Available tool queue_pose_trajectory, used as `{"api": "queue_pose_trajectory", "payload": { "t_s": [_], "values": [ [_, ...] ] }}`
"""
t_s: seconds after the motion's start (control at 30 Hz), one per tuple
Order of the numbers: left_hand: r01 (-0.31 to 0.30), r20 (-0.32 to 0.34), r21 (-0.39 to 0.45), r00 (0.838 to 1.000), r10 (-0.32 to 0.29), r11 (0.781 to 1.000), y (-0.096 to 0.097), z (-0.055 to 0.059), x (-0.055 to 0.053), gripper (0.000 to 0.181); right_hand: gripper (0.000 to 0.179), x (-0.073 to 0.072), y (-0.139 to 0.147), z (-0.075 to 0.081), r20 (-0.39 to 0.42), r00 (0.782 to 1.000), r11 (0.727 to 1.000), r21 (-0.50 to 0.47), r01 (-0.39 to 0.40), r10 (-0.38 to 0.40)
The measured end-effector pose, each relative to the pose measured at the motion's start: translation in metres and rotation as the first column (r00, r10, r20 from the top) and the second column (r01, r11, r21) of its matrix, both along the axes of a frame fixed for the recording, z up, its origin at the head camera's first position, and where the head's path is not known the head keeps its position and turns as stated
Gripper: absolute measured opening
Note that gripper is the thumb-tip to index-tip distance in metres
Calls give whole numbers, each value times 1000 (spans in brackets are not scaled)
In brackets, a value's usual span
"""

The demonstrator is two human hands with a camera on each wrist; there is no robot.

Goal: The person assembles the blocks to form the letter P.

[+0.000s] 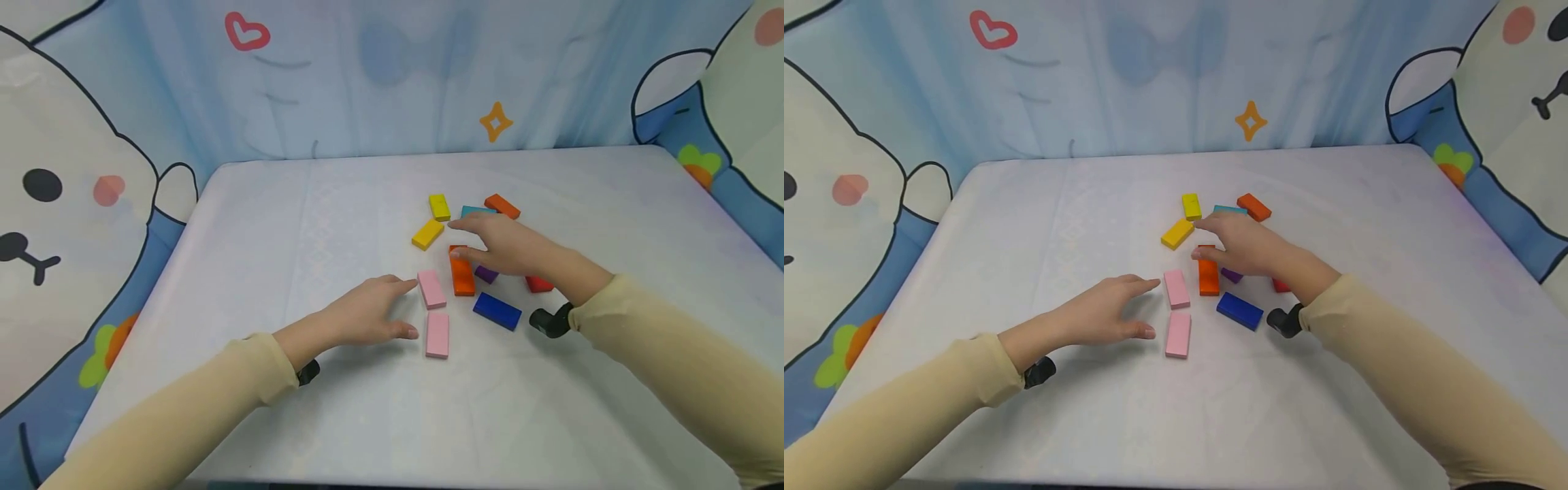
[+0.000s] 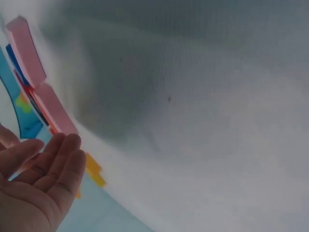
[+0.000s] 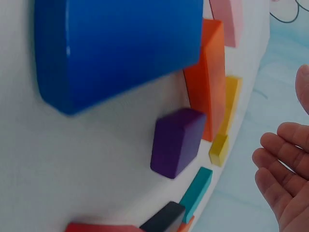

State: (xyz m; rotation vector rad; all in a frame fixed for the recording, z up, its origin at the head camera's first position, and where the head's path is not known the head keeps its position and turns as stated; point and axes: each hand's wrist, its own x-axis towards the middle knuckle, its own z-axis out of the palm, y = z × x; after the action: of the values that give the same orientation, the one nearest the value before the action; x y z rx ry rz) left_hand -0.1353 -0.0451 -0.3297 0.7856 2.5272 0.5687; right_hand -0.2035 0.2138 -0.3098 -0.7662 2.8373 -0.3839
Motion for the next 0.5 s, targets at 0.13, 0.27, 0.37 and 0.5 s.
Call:
{"api": "queue_pose_trajectory", "payload": {
  "t_s": [0.13, 0.27, 0.37, 0.5],
  "values": [
    [26, 1, -2, 1000, -26, 1000, 4, -2, 6, 80, 57, 2, -5, -5, 16, 1000, 1000, 15, -9, 9],
    [36, -4, -13, 999, -36, 999, 8, -2, 10, 79, 57, 6, -11, -9, 58, 998, 999, 20, -31, 30],
    [40, -17, -21, 999, -41, 999, 11, -4, 14, 78, 56, 9, -14, -13, 79, 995, 998, 10, -59, 58],
    [48, -27, -38, 998, -49, 998, 15, -8, 18, 77, 53, 12, -17, -17, 80, 992, 996, 9, -94, 93]
  ]
}}
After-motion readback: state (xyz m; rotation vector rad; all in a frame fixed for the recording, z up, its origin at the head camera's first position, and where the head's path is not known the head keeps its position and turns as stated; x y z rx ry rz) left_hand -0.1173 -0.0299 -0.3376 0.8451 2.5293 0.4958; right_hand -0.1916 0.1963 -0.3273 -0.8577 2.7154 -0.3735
